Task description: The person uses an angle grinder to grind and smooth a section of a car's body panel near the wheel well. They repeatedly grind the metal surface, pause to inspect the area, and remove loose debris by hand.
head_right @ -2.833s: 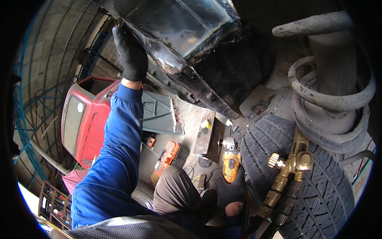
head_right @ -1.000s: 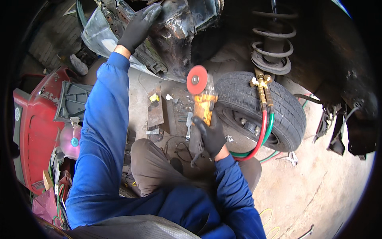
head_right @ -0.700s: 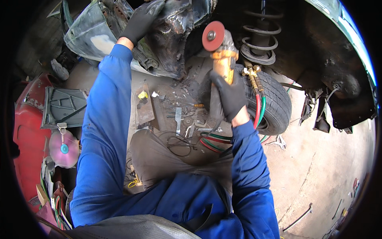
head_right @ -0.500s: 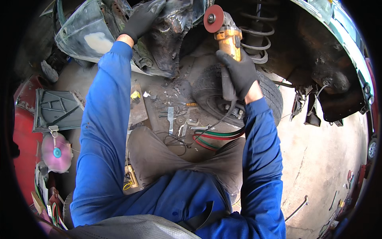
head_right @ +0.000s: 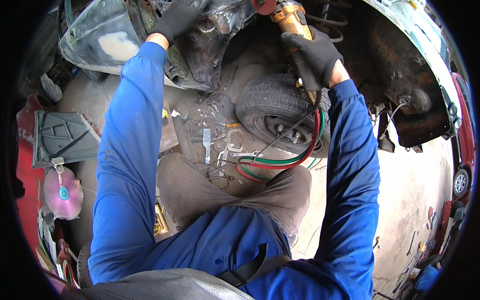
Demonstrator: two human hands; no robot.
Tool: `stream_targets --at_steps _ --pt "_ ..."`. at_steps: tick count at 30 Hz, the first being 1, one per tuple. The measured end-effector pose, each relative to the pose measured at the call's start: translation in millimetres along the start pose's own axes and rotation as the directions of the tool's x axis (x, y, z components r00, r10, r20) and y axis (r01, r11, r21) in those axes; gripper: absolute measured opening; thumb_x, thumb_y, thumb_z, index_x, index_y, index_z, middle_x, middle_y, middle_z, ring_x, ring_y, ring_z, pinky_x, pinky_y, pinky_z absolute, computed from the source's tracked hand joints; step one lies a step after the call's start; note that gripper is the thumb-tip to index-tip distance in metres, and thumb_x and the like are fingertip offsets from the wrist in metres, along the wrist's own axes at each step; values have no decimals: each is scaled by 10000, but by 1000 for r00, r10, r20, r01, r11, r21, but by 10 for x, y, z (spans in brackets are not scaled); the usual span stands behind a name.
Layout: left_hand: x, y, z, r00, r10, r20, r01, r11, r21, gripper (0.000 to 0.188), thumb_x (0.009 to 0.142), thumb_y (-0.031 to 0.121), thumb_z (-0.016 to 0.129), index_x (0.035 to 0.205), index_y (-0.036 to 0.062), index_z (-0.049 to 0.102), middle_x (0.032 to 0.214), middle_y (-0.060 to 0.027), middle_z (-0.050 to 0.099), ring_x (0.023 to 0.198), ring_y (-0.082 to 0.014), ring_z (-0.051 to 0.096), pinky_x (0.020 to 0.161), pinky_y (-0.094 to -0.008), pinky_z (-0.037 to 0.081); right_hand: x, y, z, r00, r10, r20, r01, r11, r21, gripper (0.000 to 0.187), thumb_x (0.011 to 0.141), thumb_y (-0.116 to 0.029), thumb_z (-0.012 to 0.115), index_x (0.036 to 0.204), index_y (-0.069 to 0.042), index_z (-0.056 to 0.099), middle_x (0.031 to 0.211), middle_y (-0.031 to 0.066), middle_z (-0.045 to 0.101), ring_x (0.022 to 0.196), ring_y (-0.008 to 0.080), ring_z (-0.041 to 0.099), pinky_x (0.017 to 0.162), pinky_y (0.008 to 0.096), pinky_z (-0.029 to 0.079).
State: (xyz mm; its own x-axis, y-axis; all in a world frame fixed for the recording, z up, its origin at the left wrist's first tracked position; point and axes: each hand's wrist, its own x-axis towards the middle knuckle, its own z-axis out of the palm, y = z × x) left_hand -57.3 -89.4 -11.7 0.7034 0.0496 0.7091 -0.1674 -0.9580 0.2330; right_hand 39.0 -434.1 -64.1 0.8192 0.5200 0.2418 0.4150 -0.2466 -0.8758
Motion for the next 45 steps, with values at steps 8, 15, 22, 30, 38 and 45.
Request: stream_targets --at_steps 8,15,22,30,38,45 --pt "40 -87 40 999 39 1 -39 999 2 456 1104 459 509 1331 121 715 1267 -271 716 1200 -478 659 1025 -534 532 -28 -149 -81 998 -27 50 32 994 -105 544 937 -410 821 1321 -47 694 990 53 743 822 136 686 746 312 569" --pt "7 4 2 999 34 -3 -34 999 29 449 1107 450 506 1301 108 722 1243 -270 719 1195 -474 662 1020 -527 535 126 3 -157 994 -36 101 63 958 -279 569 902 -409 818 1320 -43 695 994 72 738 839 159 674 775 345 555" --pt "25 -20 -7 994 105 -7 -105 994 12 456 1102 419 515 1344 88 713 1301 -237 720 1235 -448 658 1061 -498 519 106 -35 -138 997 1 81 38 876 -481 614 862 -433 819 1321 -42 708 1077 134 779 912 202 734 855 356 577" --pt "8 41 -28 1000 20 15 -20 1000 5 453 1092 400 534 1376 90 702 1316 -248 715 1261 -441 653 1078 -499 510 98 -2 -147 997 -56 59 75 913 -400 616 867 -452 815 1317 -43 717 1046 120 778 906 202 731 860 356 576" --pt "-21 55 -2 996 25 -80 -19 996 82 430 1091 371 540 1357 84 717 1281 -253 731 1238 -452 667 1056 -497 523 120 3 -181 994 -97 55 108 959 -263 606 915 -449 805 1356 -47 699 1019 97 764 886 176 716 840 342 571" --pt "27 6 -6 998 59 -15 -59 997 -44 427 1092 355 548 1350 62 719 1290 -248 732 1242 -447 666 1066 -484 525 101 -93 -113 998 -50 31 54 987 -150 619 902 -476 806 1341 -52 705 1056 115 767 917 203 728 855 351 576"
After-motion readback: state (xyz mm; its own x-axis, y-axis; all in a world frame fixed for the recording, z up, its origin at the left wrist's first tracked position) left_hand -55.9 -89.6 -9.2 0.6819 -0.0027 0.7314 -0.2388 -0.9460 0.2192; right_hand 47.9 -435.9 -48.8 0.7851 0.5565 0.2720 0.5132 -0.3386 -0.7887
